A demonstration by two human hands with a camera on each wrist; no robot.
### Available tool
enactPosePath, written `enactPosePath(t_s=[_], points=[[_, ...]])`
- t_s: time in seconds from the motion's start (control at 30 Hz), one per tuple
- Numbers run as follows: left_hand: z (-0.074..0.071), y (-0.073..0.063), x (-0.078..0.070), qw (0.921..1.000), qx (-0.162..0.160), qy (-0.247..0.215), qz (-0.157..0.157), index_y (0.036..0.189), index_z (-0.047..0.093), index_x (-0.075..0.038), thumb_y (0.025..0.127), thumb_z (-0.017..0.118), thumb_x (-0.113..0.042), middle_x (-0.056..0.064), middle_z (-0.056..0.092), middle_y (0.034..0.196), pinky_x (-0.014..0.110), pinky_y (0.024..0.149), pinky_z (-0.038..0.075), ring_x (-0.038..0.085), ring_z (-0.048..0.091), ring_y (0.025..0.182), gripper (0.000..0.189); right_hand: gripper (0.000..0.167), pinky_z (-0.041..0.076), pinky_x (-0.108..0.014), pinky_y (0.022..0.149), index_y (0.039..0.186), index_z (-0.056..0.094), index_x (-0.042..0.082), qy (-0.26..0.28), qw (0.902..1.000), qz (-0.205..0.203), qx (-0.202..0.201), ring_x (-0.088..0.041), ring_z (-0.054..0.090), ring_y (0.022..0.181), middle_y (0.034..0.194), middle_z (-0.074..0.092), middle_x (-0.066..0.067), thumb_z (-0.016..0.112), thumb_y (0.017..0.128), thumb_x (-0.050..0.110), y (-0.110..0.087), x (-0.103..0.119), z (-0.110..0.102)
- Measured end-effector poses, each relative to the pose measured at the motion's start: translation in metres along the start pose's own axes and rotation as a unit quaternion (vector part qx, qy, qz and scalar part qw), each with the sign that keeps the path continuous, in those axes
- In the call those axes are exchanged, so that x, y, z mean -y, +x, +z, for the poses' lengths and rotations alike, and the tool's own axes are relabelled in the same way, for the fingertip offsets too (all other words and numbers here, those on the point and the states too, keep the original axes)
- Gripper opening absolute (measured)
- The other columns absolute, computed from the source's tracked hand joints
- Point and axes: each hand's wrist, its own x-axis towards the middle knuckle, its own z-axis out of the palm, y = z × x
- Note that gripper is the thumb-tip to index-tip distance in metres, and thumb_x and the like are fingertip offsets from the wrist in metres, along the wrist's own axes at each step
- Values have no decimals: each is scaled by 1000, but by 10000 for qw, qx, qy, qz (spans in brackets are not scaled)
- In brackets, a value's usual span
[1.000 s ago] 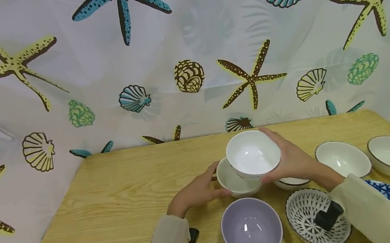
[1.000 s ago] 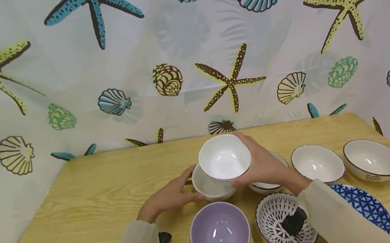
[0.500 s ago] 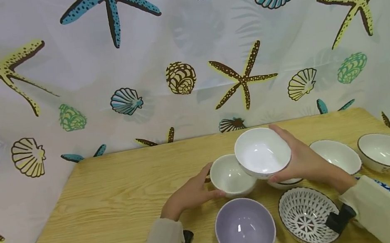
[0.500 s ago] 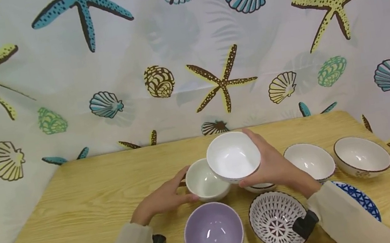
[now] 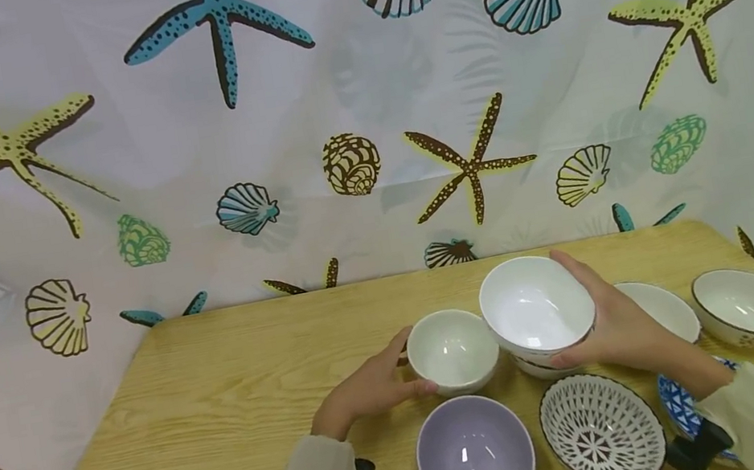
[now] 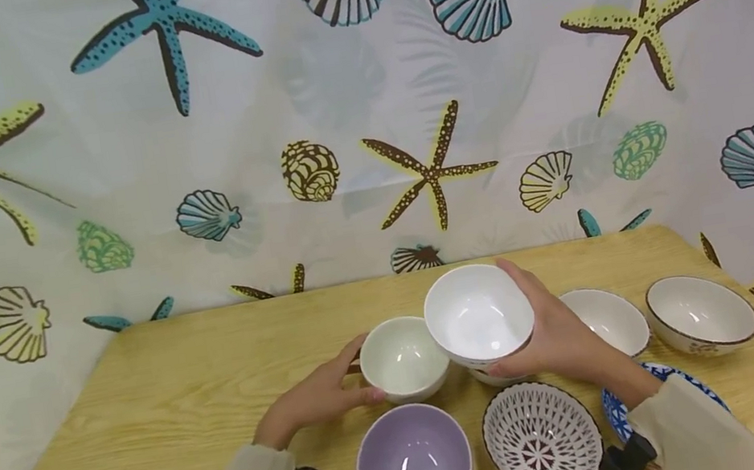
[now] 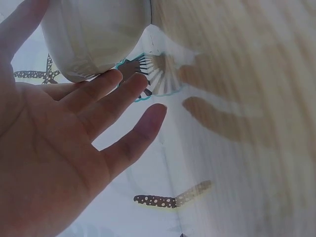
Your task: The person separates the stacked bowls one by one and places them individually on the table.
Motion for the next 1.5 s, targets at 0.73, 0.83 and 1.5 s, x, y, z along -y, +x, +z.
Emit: enactPosePath(t_s=[0.73, 0.83, 1.5], points=[[-1, -6, 0, 10000, 1, 74, -65, 153, 17, -14, 83, 71, -44, 13, 36, 151, 57, 110, 30, 35, 39, 136, 92, 129, 44, -64, 91, 155, 4, 12, -745, 9957, 427, -336, -50, 46, 120, 146, 32, -30, 91, 60, 26, -30, -9, -26], [-1, -6, 1, 10000, 53, 33, 1, 153, 16, -14, 84, 70, -43, 13, 34, 152, 56, 110, 31, 36, 39, 136, 92, 129, 44, -65, 91, 154, 5, 9, -798, 9953, 425, -350, -50, 45, 119, 146, 31, -31, 92, 60, 25, -34, -12, -28], [3, 0, 0, 9998, 121, 139, 42, 152, 14, -14, 85, 68, -42, 15, 35, 151, 55, 109, 32, 38, 39, 135, 91, 129, 46, -68, 80, 154, 5, 11, -1183, 9887, 691, -602, -54, 48, 110, 143, 31, -35, 91, 59, 19, -71, -33, -50]])
